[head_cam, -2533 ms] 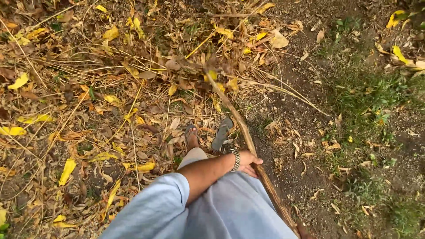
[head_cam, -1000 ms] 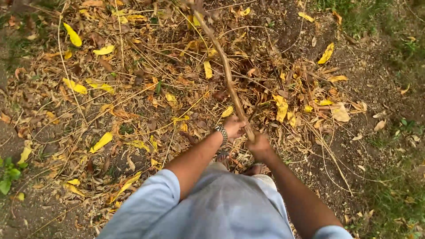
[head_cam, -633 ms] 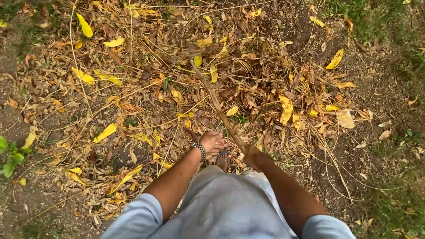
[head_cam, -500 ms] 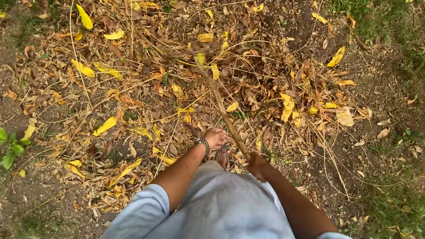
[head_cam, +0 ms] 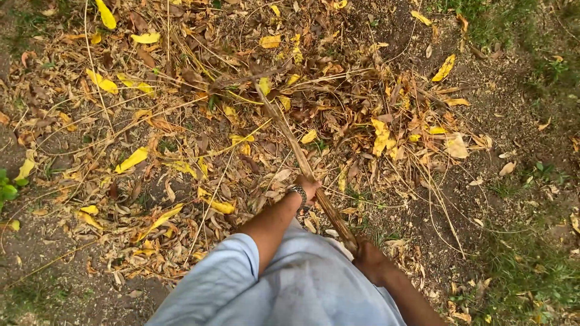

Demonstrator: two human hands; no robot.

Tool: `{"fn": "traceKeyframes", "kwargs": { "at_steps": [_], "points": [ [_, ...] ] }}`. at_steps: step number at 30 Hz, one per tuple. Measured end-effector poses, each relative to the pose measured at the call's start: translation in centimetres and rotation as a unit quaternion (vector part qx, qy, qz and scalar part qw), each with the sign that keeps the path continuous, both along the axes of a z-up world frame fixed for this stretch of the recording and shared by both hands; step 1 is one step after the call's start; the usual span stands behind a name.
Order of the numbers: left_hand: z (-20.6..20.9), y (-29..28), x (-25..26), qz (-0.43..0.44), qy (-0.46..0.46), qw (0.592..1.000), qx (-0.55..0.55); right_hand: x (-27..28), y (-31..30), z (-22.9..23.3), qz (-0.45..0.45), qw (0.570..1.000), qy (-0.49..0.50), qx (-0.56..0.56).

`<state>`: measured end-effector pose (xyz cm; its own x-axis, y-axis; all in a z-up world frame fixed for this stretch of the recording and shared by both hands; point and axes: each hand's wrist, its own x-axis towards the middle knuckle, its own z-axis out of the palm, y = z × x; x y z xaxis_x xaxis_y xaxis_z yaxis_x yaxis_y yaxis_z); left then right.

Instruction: Raking dry leaves and debris into a pile in a backyard.

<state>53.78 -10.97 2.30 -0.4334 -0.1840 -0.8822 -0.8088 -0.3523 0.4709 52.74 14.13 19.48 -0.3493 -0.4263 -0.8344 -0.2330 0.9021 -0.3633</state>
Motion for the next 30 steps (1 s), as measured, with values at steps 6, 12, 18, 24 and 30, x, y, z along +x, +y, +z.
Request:
{"fn": "traceKeyframes", "kwargs": {
  "at_steps": [6, 12, 18, 24, 30],
  "points": [
    [-6.4, 7.9, 4.4, 0.115, -0.014, 0.986, 0.117, 4.2, 7.0, 1.4, 0.035, 0.998, -0.024, 0.051],
    [-8.6, 14.5, 8.8, 0.077, -0.008, 0.967, 0.243, 7.7, 20.5, -5.8, -0.002, 0.998, -0.019, 0.053],
    [-3.6, 16.3, 9.2, 0.094, 0.084, 0.972, 0.196, 7.6, 20.8, -4.7, 0.142, 0.972, 0.138, 0.126],
    [2.8, 12.3, 8.1, 0.104, 0.117, 0.987, 0.034, 7.5, 18.3, -6.4, 0.068, 0.977, 0.161, 0.119],
    [10.3, 10.0, 8.5, 0.067, 0.134, 0.988, -0.026, 6.1, 21.4, -13.8, 0.013, 0.983, 0.177, 0.045]
  ]
}}
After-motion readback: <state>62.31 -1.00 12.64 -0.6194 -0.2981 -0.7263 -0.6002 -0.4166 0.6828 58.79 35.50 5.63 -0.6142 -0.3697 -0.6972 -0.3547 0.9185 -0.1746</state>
